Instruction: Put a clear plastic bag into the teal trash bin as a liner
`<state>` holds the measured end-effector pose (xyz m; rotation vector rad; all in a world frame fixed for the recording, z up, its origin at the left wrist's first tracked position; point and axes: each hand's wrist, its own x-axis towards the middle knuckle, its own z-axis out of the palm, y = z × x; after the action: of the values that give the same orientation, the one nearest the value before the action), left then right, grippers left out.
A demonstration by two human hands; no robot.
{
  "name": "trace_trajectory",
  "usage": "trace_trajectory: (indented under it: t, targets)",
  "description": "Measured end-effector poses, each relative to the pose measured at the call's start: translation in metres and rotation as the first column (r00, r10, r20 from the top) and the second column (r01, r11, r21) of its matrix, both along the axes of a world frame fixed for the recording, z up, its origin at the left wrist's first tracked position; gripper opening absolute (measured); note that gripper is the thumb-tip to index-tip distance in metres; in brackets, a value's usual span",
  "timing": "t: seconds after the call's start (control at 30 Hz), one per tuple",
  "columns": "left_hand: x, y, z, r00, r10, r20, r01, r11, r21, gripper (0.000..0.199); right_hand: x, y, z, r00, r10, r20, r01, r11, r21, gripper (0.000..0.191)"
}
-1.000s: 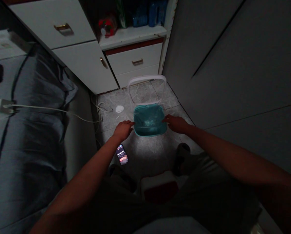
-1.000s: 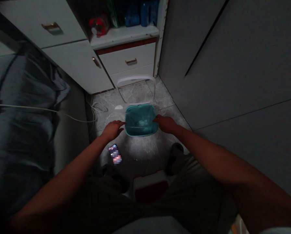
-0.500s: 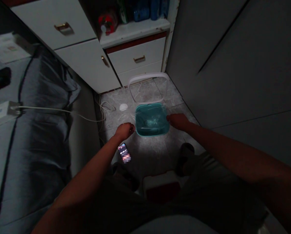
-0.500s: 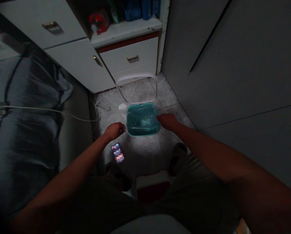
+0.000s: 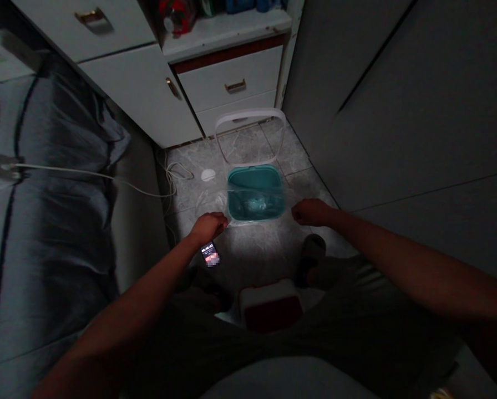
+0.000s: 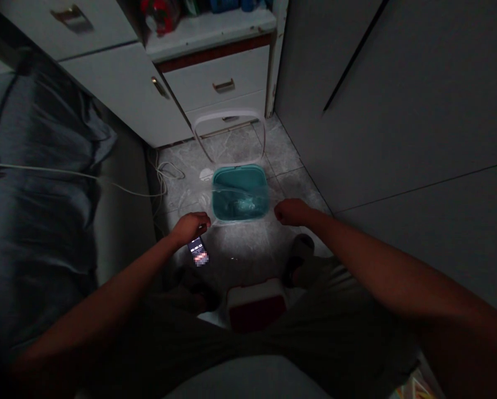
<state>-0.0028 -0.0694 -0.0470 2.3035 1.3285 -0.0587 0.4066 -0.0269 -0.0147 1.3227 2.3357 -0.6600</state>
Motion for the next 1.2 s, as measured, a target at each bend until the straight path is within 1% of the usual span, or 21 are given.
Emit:
trace_trajectory:
  t: [0.13,0.27,0.33,0.4,0.47,0.53,0.57,0.6,0.63,0.7,0.73,0.77,0.8,0.83,0.87,0.9,0.97,1.03,1.1,1.17,1.2]
  targets:
    - [0.006,0.001,-0.005,0.997,-0.013,-0.071,0.015,1.0,0.024,0.023,-0.003,0.002,-0.007,0.999,0.004,0.047,-0.004,1.0,0.0,0.017]
    - [0.007,0.009,-0.01,0.991,0.074,-0.11,-0.068,0.996,0.055,0.025,-0.009,0.013,-0.01,0.994,-0.046,0.101,0.039,0.997,0.065,0.019]
    - [0.005,0.014,-0.015,0.987,0.149,-0.067,-0.145,0.987,0.062,0.025,-0.012,0.018,-0.012,0.99,-0.092,0.104,0.081,0.991,0.104,0.02]
    - [0.001,0.02,-0.023,0.971,0.239,0.004,-0.239,0.971,0.025,0.023,-0.014,0.024,-0.015,0.985,-0.153,0.079,0.142,0.982,0.127,0.02]
    - [-0.001,0.027,-0.031,0.936,0.341,0.094,-0.334,0.939,-0.076,0.023,-0.016,0.029,-0.019,0.978,-0.211,-0.001,0.209,0.971,0.118,0.018]
    - [-0.002,0.036,-0.036,0.867,0.45,0.212,-0.418,0.89,-0.181,0.026,-0.018,0.033,-0.023,0.945,-0.299,-0.13,0.308,0.95,0.048,0.016]
    - [-0.002,0.041,-0.037,0.817,0.506,0.278,-0.461,0.861,-0.214,0.027,-0.019,0.035,-0.025,0.904,-0.381,-0.193,0.385,0.923,-0.02,0.016]
    - [-0.001,0.045,-0.035,0.76,0.553,0.34,-0.503,0.833,-0.23,0.027,-0.019,0.036,-0.026,0.837,-0.488,-0.248,0.478,0.872,-0.106,0.016]
    - [0.0,0.049,-0.032,0.706,0.59,0.392,-0.548,0.805,-0.226,0.028,-0.02,0.038,-0.027,0.741,-0.605,-0.292,0.569,0.796,-0.204,0.015]
    - [0.003,0.054,-0.02,0.639,0.629,0.443,-0.634,0.757,-0.161,0.031,-0.02,0.042,-0.028,0.505,-0.792,-0.342,0.691,0.609,-0.389,0.012]
    - [0.004,0.056,-0.013,0.633,0.635,0.443,-0.668,0.737,-0.103,0.032,-0.02,0.043,-0.029,0.399,-0.843,-0.361,0.715,0.532,-0.453,0.01]
    - [0.006,0.057,-0.005,0.641,0.636,0.43,-0.692,0.721,-0.034,0.033,-0.021,0.045,-0.03,0.318,-0.868,-0.382,0.725,0.482,-0.491,0.008]
    - [0.008,0.058,0.003,0.658,0.634,0.406,-0.705,0.708,0.037,0.034,-0.021,0.047,-0.031,0.269,-0.874,-0.404,0.738,0.456,-0.497,0.008]
    - [0.01,0.059,0.009,0.675,0.635,0.377,-0.71,0.697,0.097,0.034,-0.022,0.049,-0.032,0.249,-0.867,-0.431,0.759,0.451,-0.469,0.009]
    - [0.011,0.061,0.015,0.693,0.633,0.345,-0.705,0.695,0.142,0.037,-0.023,0.051,-0.034,0.259,-0.848,-0.463,0.789,0.462,-0.405,0.013]
    - [0.013,0.063,0.018,0.714,0.627,0.312,-0.692,0.7,0.176,0.042,-0.025,0.052,-0.036,0.293,-0.815,-0.5,0.818,0.485,-0.31,0.019]
    - [0.014,0.069,0.021,0.765,0.597,0.242,-0.643,0.732,0.225,0.049,-0.029,0.055,-0.042,0.404,-0.714,-0.572,0.841,0.536,-0.074,0.029]
    - [0.015,0.078,0.018,0.817,0.55,0.176,-0.577,0.774,0.262,0.042,-0.032,0.057,-0.047,0.498,-0.607,-0.619,0.819,0.564,0.105,0.028]
    - [0.014,0.087,0.013,0.854,0.506,0.12,-0.518,0.807,0.284,0.034,-0.035,0.062,-0.052,0.527,-0.56,-0.64,0.797,0.587,0.143,0.018]
    - [0.012,0.095,0.009,0.879,0.468,0.087,-0.473,0.834,0.284,0.034,-0.037,0.068,-0.056,0.501,-0.595,-0.629,0.802,0.592,0.078,0.009]
    - [0.011,0.098,0.007,0.892,0.446,0.08,-0.449,0.85,0.276,0.035,-0.038,0.073,-0.057,0.466,-0.637,-0.614,0.818,0.575,0.023,0.006]
